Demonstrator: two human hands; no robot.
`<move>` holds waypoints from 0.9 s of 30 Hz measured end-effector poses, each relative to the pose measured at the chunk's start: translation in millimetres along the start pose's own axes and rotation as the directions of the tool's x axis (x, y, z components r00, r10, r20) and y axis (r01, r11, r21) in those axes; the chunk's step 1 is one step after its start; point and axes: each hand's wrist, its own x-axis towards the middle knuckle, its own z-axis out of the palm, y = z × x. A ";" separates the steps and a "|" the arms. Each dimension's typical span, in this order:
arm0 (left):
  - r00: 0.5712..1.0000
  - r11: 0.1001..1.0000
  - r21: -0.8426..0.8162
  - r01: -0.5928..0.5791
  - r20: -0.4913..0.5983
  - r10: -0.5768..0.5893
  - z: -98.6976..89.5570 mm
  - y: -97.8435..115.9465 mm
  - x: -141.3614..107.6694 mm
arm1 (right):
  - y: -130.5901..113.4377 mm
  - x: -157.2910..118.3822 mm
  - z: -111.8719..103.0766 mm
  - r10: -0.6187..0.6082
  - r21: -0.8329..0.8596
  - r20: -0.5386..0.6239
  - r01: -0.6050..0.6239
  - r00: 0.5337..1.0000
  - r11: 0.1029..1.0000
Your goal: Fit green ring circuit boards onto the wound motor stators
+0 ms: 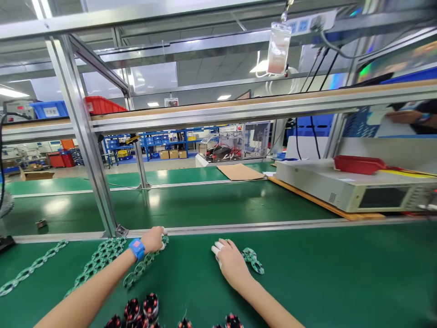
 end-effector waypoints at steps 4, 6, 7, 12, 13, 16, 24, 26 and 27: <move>0.996 0.918 -0.387 -0.085 -0.011 0.088 -19.9 28.7 6.6 | 0.2 -1.9 -18.8 0.099 0.127 -0.061 -0.090 0.993 0.988; 0.990 0.819 -0.557 -0.141 -0.053 0.134 -27.4 43.4 5.2 | -4.3 -0.1 -26.2 0.095 0.218 -0.039 -0.085 0.995 0.972; 0.986 0.763 -0.625 -0.164 -0.078 0.148 -29.5 49.6 3.9 | -6.7 1.4 -29.2 0.077 0.261 -0.022 -0.069 0.997 0.963; 0.982 0.561 -0.807 -0.187 -0.133 0.136 -23.3 61.6 0.0 | -13.4 7.6 -39.1 -0.012 0.382 0.002 0.010 1.000 0.924; 0.983 0.544 -0.820 -0.179 -0.130 0.127 -20.3 60.6 0.3 | -13.5 7.6 -40.3 -0.005 0.383 -0.007 0.007 1.000 0.924; 0.984 0.551 -0.815 -0.179 -0.159 0.083 -12.8 56.1 -0.6 | -13.9 4.6 -42.6 0.041 0.343 -0.048 -0.022 0.998 0.939; 0.778 0.786 0.263 -0.560 -0.158 0.608 -3.2 80.3 -22.2 | -28.2 -2.2 -38.0 0.017 0.120 -0.087 -0.006 0.996 0.993; 0.811 0.786 0.295 -0.544 -0.059 0.583 0.2 78.8 -26.5 | -33.0 -5.5 -42.9 0.003 0.071 -0.078 0.003 0.997 0.997; 0.826 0.800 0.284 -0.528 -0.046 0.562 2.9 74.3 -27.6 | -36.1 -8.4 -47.1 0.003 0.046 -0.072 0.000 0.997 0.999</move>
